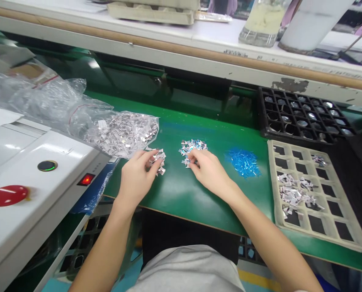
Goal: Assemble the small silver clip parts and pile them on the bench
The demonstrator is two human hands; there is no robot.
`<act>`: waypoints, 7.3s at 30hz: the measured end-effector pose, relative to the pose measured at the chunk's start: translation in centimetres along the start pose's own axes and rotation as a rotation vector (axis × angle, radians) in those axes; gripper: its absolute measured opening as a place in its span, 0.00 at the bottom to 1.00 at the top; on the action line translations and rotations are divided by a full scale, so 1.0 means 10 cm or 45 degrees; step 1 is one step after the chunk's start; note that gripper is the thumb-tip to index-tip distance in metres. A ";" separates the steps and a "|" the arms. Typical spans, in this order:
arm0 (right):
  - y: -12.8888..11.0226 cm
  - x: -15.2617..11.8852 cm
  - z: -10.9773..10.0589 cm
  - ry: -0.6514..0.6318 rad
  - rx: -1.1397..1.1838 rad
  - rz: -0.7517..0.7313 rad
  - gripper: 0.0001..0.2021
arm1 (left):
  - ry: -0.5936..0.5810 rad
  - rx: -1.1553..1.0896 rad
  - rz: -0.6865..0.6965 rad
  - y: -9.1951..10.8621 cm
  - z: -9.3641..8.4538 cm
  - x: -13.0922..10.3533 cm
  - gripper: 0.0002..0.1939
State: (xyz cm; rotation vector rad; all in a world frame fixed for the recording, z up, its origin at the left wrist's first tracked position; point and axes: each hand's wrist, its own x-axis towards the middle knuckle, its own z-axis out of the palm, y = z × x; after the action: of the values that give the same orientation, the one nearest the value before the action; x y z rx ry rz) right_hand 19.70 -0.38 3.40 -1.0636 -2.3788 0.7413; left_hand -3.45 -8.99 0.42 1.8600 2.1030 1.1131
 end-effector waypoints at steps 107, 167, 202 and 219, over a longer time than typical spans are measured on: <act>-0.17 -0.11 0.19 -0.170 0.712 0.105 0.03 | -0.134 -0.712 -0.189 0.25 0.23 -0.57 0.08; 1.19 0.83 -0.30 0.433 -0.325 0.292 0.07 | -0.159 -0.993 -0.487 0.26 0.23 -0.38 0.06; -0.18 -0.27 0.17 -0.032 0.664 0.040 0.05 | -0.262 -1.077 -0.490 0.33 0.22 -0.48 0.05; -0.13 -0.26 0.17 -0.129 0.615 0.009 0.09 | -0.334 -0.940 -0.308 0.30 0.21 -0.49 0.03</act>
State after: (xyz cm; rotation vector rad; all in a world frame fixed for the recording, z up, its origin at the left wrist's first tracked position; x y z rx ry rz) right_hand 19.56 -3.64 2.49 -0.8425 -2.1098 1.3140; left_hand 1.29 -12.60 -1.10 1.2783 1.4363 1.2639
